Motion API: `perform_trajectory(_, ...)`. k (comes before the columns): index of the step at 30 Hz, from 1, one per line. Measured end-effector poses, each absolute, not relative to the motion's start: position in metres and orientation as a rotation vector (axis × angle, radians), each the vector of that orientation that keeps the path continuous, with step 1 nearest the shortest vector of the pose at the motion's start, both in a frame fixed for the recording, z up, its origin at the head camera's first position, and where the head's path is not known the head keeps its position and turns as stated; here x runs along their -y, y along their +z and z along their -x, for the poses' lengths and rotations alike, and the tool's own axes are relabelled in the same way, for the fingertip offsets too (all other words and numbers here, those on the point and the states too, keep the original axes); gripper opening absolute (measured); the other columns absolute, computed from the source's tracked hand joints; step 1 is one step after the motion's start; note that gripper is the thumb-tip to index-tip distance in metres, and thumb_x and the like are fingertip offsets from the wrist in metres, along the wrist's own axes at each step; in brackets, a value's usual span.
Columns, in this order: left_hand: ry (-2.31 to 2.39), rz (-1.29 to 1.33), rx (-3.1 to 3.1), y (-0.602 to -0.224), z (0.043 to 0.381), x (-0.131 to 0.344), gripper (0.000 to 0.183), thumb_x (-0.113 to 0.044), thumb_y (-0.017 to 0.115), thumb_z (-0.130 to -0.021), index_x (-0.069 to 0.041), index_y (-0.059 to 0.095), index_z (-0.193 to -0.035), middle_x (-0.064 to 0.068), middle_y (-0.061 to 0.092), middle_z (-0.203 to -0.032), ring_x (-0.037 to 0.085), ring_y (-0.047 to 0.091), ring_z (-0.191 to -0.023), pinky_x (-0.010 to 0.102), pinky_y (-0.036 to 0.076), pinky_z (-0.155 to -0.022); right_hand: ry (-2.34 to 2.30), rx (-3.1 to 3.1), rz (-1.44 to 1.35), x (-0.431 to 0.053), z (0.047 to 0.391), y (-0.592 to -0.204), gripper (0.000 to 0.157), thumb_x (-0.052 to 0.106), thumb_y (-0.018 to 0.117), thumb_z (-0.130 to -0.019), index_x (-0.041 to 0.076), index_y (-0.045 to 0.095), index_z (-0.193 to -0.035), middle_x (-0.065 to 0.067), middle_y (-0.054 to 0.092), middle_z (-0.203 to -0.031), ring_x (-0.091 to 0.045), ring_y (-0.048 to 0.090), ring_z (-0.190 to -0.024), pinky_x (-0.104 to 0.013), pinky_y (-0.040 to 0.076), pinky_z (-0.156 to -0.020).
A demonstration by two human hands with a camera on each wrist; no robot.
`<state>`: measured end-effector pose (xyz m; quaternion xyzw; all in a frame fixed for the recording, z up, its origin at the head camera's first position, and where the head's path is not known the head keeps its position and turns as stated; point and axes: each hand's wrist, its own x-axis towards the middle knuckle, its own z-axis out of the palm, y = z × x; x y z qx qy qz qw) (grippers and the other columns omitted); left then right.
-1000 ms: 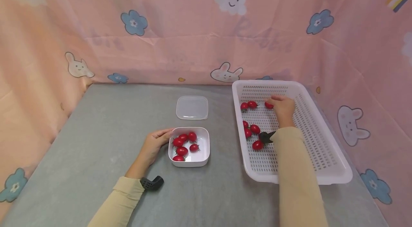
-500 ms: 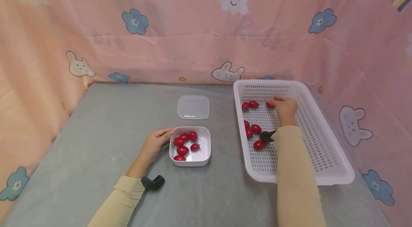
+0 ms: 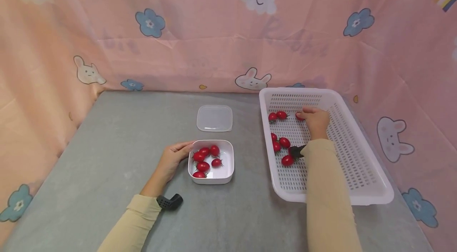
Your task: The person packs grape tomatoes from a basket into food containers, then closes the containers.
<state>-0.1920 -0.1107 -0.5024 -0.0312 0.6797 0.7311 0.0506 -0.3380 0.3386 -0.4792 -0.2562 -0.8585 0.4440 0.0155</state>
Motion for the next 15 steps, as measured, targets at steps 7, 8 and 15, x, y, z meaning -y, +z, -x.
perform_trajectory(7,2.227,0.075,-2.053,-0.502,0.192,0.111,0.031,-0.011,0.067,-0.094,0.008,0.068,-0.118,0.015,0.073,-0.116,0.002,0.068,-0.094,0.024,0.055,-0.088,1.37,2.77,0.751,-0.312,0.308,-0.439,0.048,0.019,0.066,-0.096,0.005,0.054,-0.141,-0.019,0.051,-0.147,-0.036,0.041,-0.143,-0.05,0.028,-0.12)
perform_trajectory(8,2.226,0.072,-2.053,-0.502,0.192,0.112,0.031,-0.011,0.067,-0.094,0.008,0.068,-0.118,0.014,0.073,-0.116,0.002,0.068,-0.094,0.025,0.055,-0.088,1.37,2.778,0.75,-0.312,0.307,-0.439,0.048,0.017,0.065,-0.096,0.005,0.054,-0.14,-0.019,0.051,-0.147,-0.036,0.04,-0.143,-0.051,0.028,-0.121)
perform_trajectory(15,2.223,0.081,-2.063,-0.503,0.193,0.112,0.03,-0.011,0.068,-0.093,0.007,0.069,-0.117,0.012,0.074,-0.115,0.002,0.067,-0.096,0.025,0.055,-0.089,1.295,2.832,0.732,-0.309,0.309,-0.441,0.048,0.012,0.067,-0.093,0.005,0.055,-0.14,-0.02,0.05,-0.147,-0.038,0.041,-0.141,-0.052,0.029,-0.12)
